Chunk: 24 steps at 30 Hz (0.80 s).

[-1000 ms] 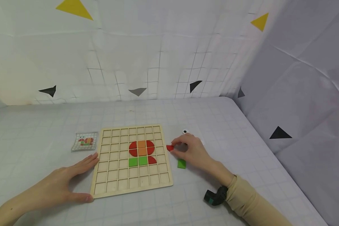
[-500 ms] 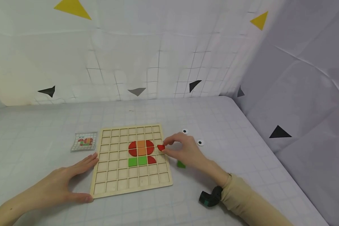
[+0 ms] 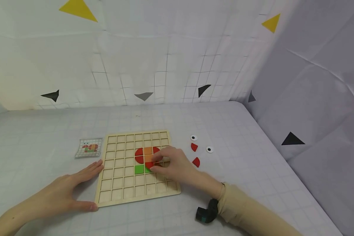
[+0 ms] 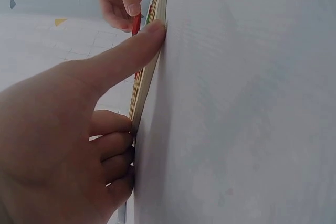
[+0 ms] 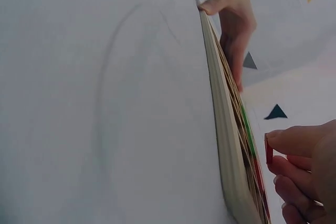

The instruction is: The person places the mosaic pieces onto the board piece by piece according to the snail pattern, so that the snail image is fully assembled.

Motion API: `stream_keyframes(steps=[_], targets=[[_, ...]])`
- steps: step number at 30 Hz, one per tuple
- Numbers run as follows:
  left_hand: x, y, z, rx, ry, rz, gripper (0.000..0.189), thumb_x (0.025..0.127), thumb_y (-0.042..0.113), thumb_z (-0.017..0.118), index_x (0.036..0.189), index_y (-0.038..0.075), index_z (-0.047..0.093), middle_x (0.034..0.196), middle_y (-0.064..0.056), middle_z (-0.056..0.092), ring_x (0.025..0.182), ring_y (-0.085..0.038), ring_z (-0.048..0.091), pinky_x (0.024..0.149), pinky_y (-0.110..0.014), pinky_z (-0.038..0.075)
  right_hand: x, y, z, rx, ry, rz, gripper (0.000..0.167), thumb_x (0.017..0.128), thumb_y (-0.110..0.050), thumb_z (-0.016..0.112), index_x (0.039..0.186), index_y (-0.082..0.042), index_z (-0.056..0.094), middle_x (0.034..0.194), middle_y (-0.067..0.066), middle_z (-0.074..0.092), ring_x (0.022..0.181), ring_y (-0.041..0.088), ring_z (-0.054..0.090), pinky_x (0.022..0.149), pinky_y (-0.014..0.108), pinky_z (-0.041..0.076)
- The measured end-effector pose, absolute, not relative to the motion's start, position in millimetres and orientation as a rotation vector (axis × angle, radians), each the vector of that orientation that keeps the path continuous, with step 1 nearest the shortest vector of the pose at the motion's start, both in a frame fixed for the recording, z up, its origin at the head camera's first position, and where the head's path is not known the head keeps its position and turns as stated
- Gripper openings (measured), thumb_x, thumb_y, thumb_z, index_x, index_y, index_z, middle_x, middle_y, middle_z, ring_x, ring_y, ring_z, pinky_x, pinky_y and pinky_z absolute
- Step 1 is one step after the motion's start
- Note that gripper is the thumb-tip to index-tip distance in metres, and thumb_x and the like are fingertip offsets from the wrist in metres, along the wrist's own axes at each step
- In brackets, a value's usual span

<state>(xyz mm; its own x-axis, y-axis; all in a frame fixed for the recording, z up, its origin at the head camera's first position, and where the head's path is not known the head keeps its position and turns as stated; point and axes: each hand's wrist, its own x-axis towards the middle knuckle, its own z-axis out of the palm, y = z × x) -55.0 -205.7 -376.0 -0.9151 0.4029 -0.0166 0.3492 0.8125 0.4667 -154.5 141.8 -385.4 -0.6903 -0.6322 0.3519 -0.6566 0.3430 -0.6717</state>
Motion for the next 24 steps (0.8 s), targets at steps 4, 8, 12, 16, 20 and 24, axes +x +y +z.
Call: stream_keyframes(steps=[4,8,12,16,20,24], targets=[[-55,-205,-377,0.607,2.890,0.705,0.107,0.067,0.083,0.064,0.152,0.020,0.045,0.162,0.004,0.034,0.143,-0.026,0.041,0.104,-0.053,0.044,-152,128,-387,1.281,-2.538,1.286,0.023,0.083,-0.014,0.082,0.104,-0.011,0.075,0.097,-0.003,0.074,0.092,0.013,0.065,0.079,0.028,0.055],[-56,-204,-377,0.604,2.894,0.707,0.108,0.066,0.083,0.064,0.152,0.020,0.045,0.161,0.005,0.035,0.144,-0.024,0.040,0.105,-0.051,0.044,-148,117,-387,1.282,-2.569,1.241,0.023,0.084,-0.018,0.081,0.105,-0.012,0.074,0.099,-0.005,0.074,0.093,0.012,0.064,0.082,0.026,0.053],[-57,-204,-377,0.604,2.890,0.715,0.108,0.066,0.082,0.065,0.152,0.019,0.045,0.161,0.005,0.035,0.144,-0.025,0.040,0.105,-0.052,0.043,-145,108,-386,1.264,-2.594,1.176,0.023,0.085,-0.021,0.081,0.106,-0.014,0.074,0.100,-0.008,0.074,0.092,0.013,0.060,0.083,0.028,0.049],[-57,-204,-376,0.595,2.889,0.709,0.107,0.066,0.082,0.066,0.151,0.019,0.046,0.161,0.005,0.035,0.144,-0.024,0.040,0.105,-0.052,0.044,-143,100,-386,1.248,-2.612,1.127,0.021,0.086,-0.021,0.080,0.105,-0.014,0.074,0.100,-0.009,0.074,0.094,0.009,0.061,0.092,0.033,0.048],[-56,-204,-376,0.590,2.904,0.687,0.105,0.066,0.081,0.068,0.150,0.020,0.048,0.160,0.007,0.037,0.143,-0.022,0.042,0.105,-0.050,0.045,-141,94,-384,1.232,-2.631,1.080,0.023,0.085,-0.021,0.080,0.106,-0.014,0.074,0.101,-0.009,0.074,0.095,0.006,0.061,0.093,0.032,0.047],[-57,-204,-376,0.590,2.930,0.658,0.103,0.067,0.081,0.068,0.149,0.021,0.050,0.158,0.007,0.040,0.141,-0.022,0.046,0.103,-0.050,0.046,-140,90,-385,1.221,-2.636,1.057,0.023,0.085,-0.022,0.080,0.106,-0.015,0.075,0.100,-0.010,0.074,0.093,0.007,0.059,0.086,0.026,0.048]])
